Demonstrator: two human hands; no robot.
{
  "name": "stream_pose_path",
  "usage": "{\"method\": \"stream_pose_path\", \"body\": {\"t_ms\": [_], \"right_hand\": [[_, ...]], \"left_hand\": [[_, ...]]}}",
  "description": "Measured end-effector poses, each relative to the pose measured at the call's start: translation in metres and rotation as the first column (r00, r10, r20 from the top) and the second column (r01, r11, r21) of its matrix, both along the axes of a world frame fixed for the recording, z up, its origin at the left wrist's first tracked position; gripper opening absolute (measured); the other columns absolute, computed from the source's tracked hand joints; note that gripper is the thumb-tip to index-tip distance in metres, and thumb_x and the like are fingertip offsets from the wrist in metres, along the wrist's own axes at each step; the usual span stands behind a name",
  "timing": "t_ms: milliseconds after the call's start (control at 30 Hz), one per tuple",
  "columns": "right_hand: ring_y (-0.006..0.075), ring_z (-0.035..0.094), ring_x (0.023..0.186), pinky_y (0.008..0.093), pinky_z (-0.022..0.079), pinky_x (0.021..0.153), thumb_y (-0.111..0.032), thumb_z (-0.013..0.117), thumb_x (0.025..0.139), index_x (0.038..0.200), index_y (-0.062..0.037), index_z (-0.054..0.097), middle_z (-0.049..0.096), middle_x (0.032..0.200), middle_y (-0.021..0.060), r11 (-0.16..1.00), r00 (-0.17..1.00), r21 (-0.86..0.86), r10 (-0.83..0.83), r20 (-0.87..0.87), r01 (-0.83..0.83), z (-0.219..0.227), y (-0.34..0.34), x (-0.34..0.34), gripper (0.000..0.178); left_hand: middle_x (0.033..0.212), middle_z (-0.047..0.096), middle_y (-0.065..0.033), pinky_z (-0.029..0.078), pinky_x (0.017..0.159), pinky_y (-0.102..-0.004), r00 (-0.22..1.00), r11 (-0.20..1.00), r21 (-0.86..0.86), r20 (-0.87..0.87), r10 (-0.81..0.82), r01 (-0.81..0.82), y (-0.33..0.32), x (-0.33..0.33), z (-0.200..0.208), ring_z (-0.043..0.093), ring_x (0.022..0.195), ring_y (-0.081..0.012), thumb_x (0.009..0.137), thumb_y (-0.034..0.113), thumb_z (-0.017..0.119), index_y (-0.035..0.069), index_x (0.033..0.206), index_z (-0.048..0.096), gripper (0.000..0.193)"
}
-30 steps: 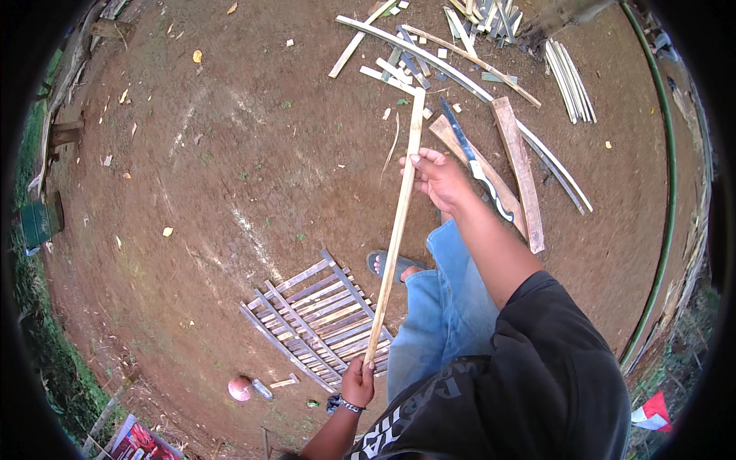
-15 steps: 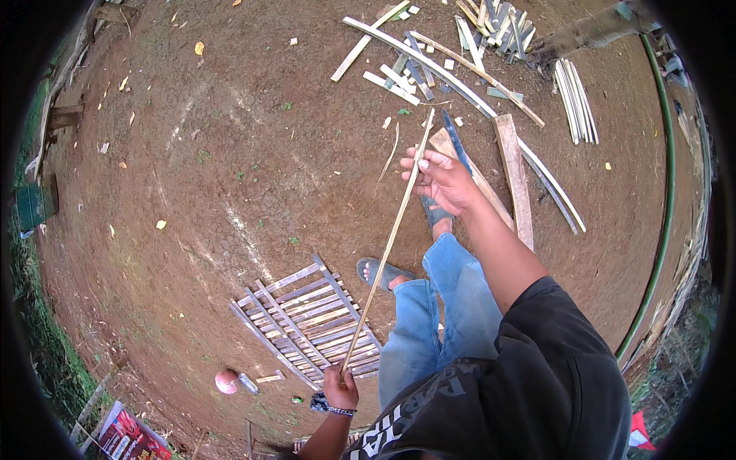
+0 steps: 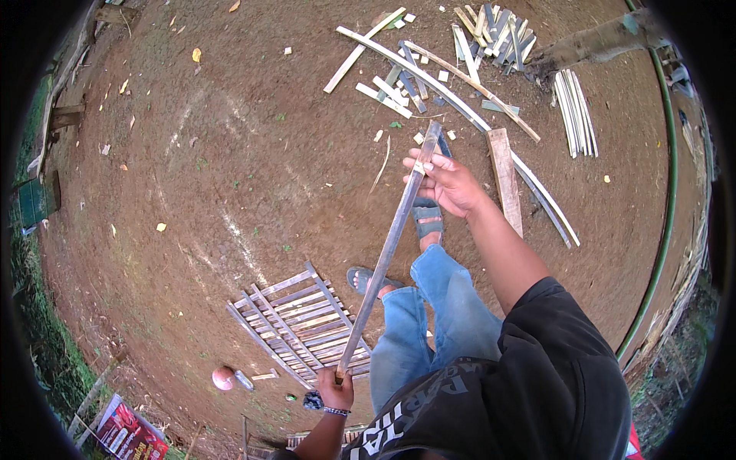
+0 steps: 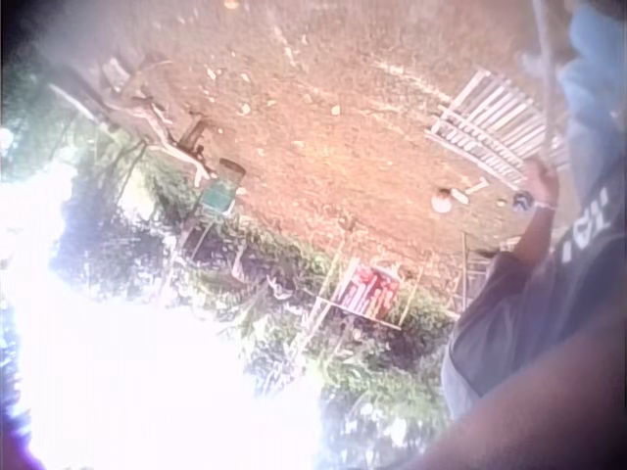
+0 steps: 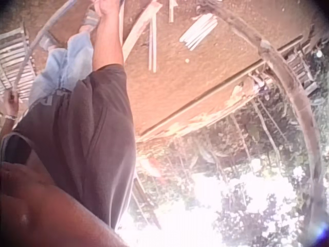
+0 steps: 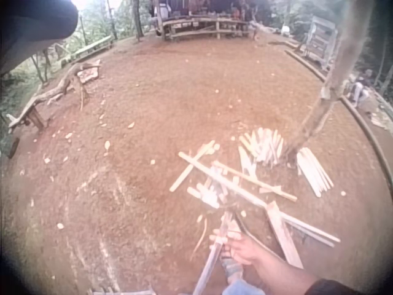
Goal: The person sits on the ground and assembles a rectangular wooden frame by placing thin wooden slats across two parallel side rails. They use a hammer to secure the slats into place, occasionally picking up new pieces from a pile nearby.
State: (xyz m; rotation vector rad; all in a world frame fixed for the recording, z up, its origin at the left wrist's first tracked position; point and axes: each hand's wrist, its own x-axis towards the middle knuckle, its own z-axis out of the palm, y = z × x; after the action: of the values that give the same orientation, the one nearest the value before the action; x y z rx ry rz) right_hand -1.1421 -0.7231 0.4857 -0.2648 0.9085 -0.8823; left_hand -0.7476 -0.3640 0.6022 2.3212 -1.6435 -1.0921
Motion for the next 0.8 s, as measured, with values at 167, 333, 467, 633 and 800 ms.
{"method": "stream_pose_path", "body": {"t_ms": [167, 333, 467, 633, 800], "right_hand": [[0.0255, 0.065, 0.115, 0.0414, 0.054, 0.099, -0.021, 0.055, 0.104, 0.149, -0.0002, 0.040, 0.056, 0.143, 0.0152, 0.999, 0.997, 0.010, 0.042, -0.069, -0.041, -0.001, -0.010, -0.015, 0.052], [0.0250, 0.066, 0.111, 0.0408, 0.054, 0.097, -0.021, 0.055, 0.104, 0.143, 0.0001, 0.049, 0.062, 0.135, 0.0149, 0.996, 0.979, 0.054, 0.081, -0.187, -0.072, -0.012, -0.015, -0.024, 0.045], [0.0259, 0.068, 0.108, 0.0398, 0.056, 0.095, -0.020, 0.056, 0.103, 0.132, -0.0001, 0.058, 0.067, 0.123, 0.0137, 0.992, 0.954, 0.083, 0.116, -0.275, -0.097, -0.021, -0.015, -0.028, 0.035], [0.0252, 0.069, 0.104, 0.0391, 0.056, 0.093, -0.017, 0.057, 0.102, 0.123, 0.0003, 0.061, 0.069, 0.115, 0.0119, 0.979, 0.918, 0.110, 0.197, -0.344, -0.169, -0.032, -0.016, -0.028, 0.027], [0.0247, 0.067, 0.109, 0.0410, 0.056, 0.095, -0.014, 0.057, 0.101, 0.127, -0.0006, 0.057, 0.067, 0.121, 0.0127, 0.979, 0.927, 0.102, 0.199, -0.319, -0.175, -0.031, -0.015, -0.028, 0.029]], "left_hand": [[0.077, 0.055, -0.0153, 0.045, 0.065, -0.0430, 0.989, 0.992, 0.123, -0.139, 0.049, -0.031, -0.004, -0.022, 0.003, 0.055, 0.071, -0.0346, 0.085, 0.014, 0.076, 0.003, 0.084, 0.058, 0.021], [0.071, 0.055, -0.0129, 0.045, 0.060, -0.0386, 0.987, 0.989, 0.123, -0.127, 0.099, -0.083, 0.015, -0.037, -0.009, 0.053, 0.064, -0.0293, 0.088, 0.015, 0.075, 0.004, 0.085, 0.056, 0.022], [0.070, 0.053, -0.0150, 0.044, 0.058, -0.0404, 0.992, 0.997, 0.040, -0.100, 0.075, -0.071, 0.006, -0.053, -0.005, 0.052, 0.063, -0.0320, 0.088, 0.016, 0.075, 0.004, 0.084, 0.054, 0.024], [0.071, 0.051, -0.0169, 0.043, 0.061, -0.0440, 0.995, 0.994, 0.075, -0.055, 0.087, -0.082, 0.016, -0.055, -0.009, 0.052, 0.066, -0.0366, 0.087, 0.015, 0.075, 0.004, 0.083, 0.053, 0.025], [0.080, 0.054, -0.0174, 0.044, 0.065, -0.0469, 0.996, 0.998, 0.029, 0.062, 0.060, -0.062, 0.018, -0.062, -0.006, 0.055, 0.074, -0.0401, 0.083, 0.011, 0.077, 0.003, 0.084, 0.054, 0.025]]}}
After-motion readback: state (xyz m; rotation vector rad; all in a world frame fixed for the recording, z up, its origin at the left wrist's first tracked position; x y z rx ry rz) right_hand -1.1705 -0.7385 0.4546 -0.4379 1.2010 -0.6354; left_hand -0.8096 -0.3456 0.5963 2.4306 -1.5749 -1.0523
